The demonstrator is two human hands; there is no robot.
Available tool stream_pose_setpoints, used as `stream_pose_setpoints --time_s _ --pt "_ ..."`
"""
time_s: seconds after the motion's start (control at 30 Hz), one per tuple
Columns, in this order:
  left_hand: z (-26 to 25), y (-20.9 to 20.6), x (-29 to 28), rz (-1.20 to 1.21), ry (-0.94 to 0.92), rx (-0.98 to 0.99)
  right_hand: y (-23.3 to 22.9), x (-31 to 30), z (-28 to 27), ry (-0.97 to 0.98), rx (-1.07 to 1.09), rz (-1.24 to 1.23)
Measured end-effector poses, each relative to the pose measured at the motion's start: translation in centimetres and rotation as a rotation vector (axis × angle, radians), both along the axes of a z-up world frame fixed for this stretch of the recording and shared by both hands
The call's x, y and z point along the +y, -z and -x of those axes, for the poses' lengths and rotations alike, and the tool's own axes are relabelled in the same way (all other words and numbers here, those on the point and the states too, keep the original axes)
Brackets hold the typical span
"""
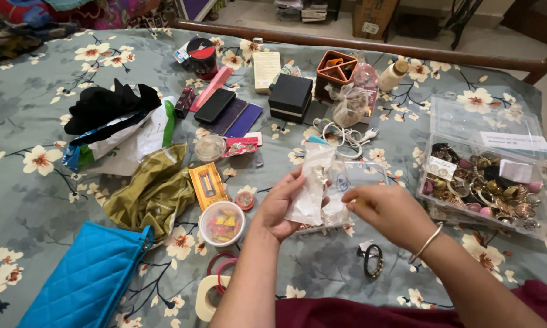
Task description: The person organizes jewelry by removing small items from plastic bags and placing them into a clear plastic container and a small red bowl.
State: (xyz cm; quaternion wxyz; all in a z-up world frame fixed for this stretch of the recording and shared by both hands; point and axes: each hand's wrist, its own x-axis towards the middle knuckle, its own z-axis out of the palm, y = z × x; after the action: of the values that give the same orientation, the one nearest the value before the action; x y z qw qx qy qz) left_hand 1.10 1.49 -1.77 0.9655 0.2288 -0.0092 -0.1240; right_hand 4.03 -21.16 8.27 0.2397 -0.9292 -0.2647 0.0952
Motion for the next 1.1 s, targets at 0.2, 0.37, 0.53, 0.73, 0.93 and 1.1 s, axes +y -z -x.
stream_pose_setpoints --time_s 0.2,0.37,0.53,0.73,0.93,1.1 --pt "-1.0 2.1 -2.0 -0.126 -0.153 0.04 2.6 0.0 -1.5 0.231 -0.073 -0.245" --pt "-0.7 1.6 -3.1 -0.292 -0.184 0.033 4.1 0.5 -1.6 0.238 0.013 -0.346" --pt "-0.5 0.7 -3.8 -0.383 -0.121 0.01 4.3 1.2 -1.5 0.31 0.12 -0.505" --pt "-0.7 0.9 -3.6 -0.39 -0.143 -0.058 4.7 1.4 -2.1 0.381 0.066 -0.424" --pt "-1.3 2.0 -3.4 -0.351 -0.177 -0.019 4.1 0.9 -2.4 0.223 0.053 -0.361" --pt "-1.0 1.4 -3.6 -0.354 -0.229 0.027 2.5 1.3 -2.1 0.182 0.062 -0.172"
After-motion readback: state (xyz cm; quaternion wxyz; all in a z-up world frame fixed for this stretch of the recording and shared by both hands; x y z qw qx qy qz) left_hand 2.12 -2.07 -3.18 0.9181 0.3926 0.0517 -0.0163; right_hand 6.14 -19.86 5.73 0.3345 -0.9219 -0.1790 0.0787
